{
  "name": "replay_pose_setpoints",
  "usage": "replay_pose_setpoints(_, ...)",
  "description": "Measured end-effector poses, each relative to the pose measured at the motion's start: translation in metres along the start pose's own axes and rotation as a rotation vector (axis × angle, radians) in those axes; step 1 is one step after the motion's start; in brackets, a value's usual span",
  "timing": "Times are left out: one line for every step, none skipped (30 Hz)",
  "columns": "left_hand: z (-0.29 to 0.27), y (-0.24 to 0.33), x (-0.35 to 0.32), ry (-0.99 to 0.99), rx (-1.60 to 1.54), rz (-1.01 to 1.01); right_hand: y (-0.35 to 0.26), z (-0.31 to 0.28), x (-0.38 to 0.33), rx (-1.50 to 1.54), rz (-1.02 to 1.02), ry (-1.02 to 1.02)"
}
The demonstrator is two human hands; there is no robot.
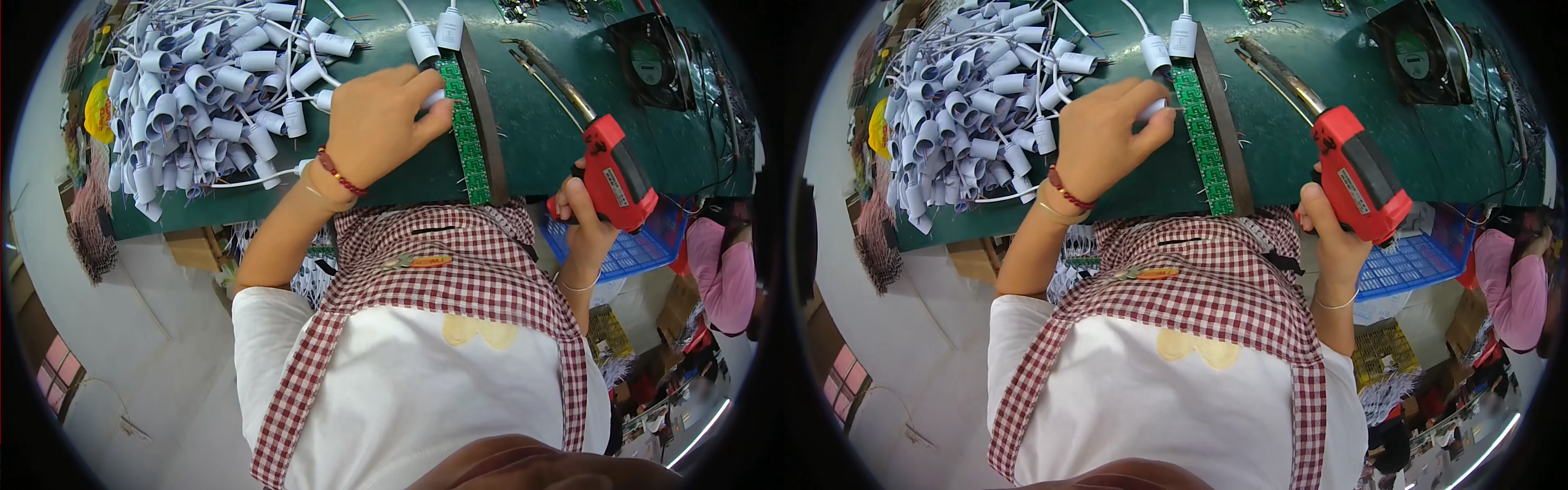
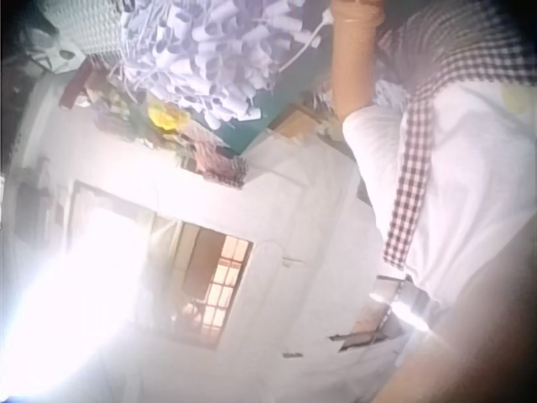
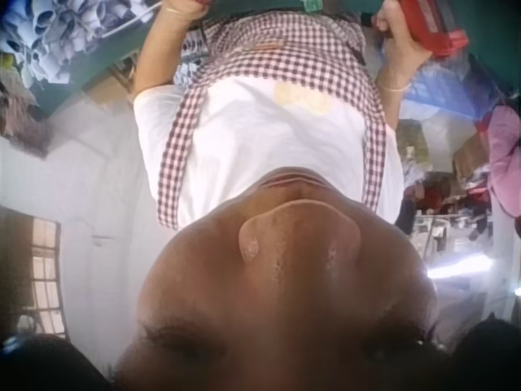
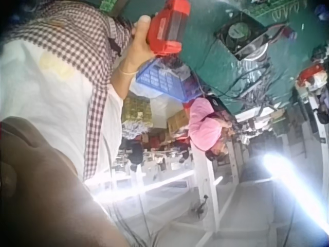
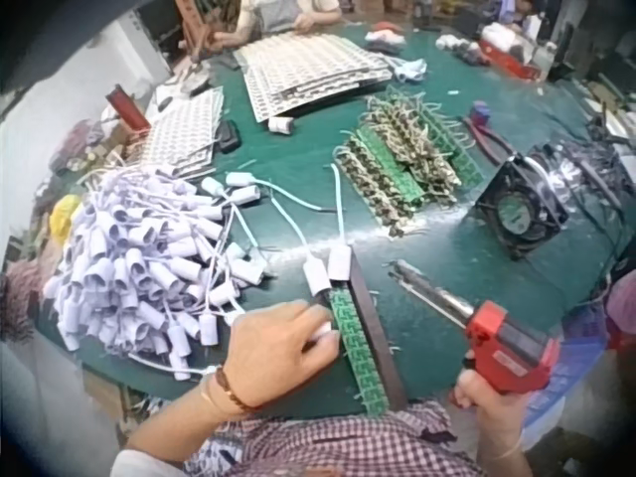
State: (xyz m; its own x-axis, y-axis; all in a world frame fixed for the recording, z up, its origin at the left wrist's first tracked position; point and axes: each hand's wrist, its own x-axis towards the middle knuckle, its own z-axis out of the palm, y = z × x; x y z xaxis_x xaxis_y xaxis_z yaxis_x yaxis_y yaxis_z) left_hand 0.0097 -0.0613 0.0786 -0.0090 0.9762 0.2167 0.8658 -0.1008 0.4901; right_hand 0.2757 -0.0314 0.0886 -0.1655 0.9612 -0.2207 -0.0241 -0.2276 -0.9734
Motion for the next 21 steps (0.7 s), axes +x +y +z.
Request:
replay_pose_setpoints(0.006, 0.001, -0.002, -0.086, 0.077, -0.106, 0.0, 0.0, -0.001, 0.008, 0.001, -0.013)
replay_pose_setpoints(0.015, -0.003, -0.002, -0.042, 0.084, -0.168, 0.0, 0.0, -0.002, 0.006, 0.002, -0.01)
replay_pose_setpoints(0.021, -0.009, -0.003, -0.044, 0.082, -0.168, 0.001, 0.0, -0.003, -0.008, 0.004, -0.014)
replay_pose_setpoints(0.026, -0.014, -0.004, -0.041, 0.065, -0.255, 0.001, 0.0, -0.004, -0.022, 0.006, -0.019)
replay_pose_setpoints(0.028, -0.018, -0.004, -0.038, 0.048, -0.344, 0.002, 0.001, -0.004, -0.023, 0.008, -0.02)
replay_pose_setpoints(0.029, -0.019, -0.004, -0.072, 0.003, -0.398, 0.003, 0.002, -0.005, -0.066, 0.018, -0.022)
replay_pose_setpoints(0.029, -0.019, -0.003, -0.074, 0.0, -0.4, 0.004, 0.003, -0.005, -0.11, 0.028, -0.025)
replay_pose_setpoints(0.031, -0.02, -0.001, -0.05, -0.058, -0.399, 0.005, 0.003, -0.006, -0.112, 0.032, -0.025)
replay_pose_setpoints(0.03, -0.021, 0.001, -0.023, -0.113, -0.399, 0.005, 0.003, -0.007, -0.129, 0.049, -0.04)
replay_pose_setpoints(0.029, -0.022, 0.003, -0.025, -0.113, -0.403, 0.006, 0.003, -0.007, -0.146, 0.067, -0.055)
replay_pose_setpoints(0.028, -0.022, 0.005, -0.084, -0.146, -0.444, 0.008, 0.002, -0.008, -0.146, 0.071, -0.057)
replay_pose_setpoints(0.027, -0.022, 0.007, -0.143, -0.178, -0.484, 0.011, 0.001, -0.009, -0.198, 0.083, -0.065)
replay_pose_setpoints(0.028, -0.022, 0.008, -0.145, -0.178, -0.486, 0.015, 0.0, -0.009, -0.249, 0.095, -0.072)
replay_pose_setpoints(0.029, -0.022, 0.009, -0.156, -0.196, -0.501, 0.017, -0.002, -0.01, -0.249, 0.098, -0.072)
replay_pose_setpoints(0.029, -0.021, 0.01, -0.166, -0.214, -0.516, 0.02, -0.004, -0.01, -0.272, 0.099, -0.107)
replay_pose_setpoints(0.03, -0.021, 0.01, -0.169, -0.214, -0.518, 0.023, -0.007, -0.01, -0.295, 0.1, -0.142)
replay_pose_setpoints(0.03, -0.021, 0.009, -0.178, -0.232, -0.509, 0.028, -0.01, -0.01, -0.294, 0.104, -0.142)
replay_pose_setpoints(0.031, -0.022, 0.009, -0.189, -0.252, -0.499, 0.033, -0.013, -0.011, -0.343, 0.045, -0.17)
replay_pose_setpoints(0.031, -0.022, 0.008, -0.194, -0.252, -0.499, 0.036, -0.015, -0.011, -0.391, -0.015, -0.197)
replay_pose_setpoints(0.031, -0.022, 0.007, -0.181, -0.266, -0.477, 0.037, -0.015, -0.012, -0.39, -0.01, -0.195)
replay_pose_setpoints(0.031, -0.022, 0.006, -0.167, -0.28, -0.455, 0.039, -0.016, -0.013, -0.402, -0.023, -0.207)
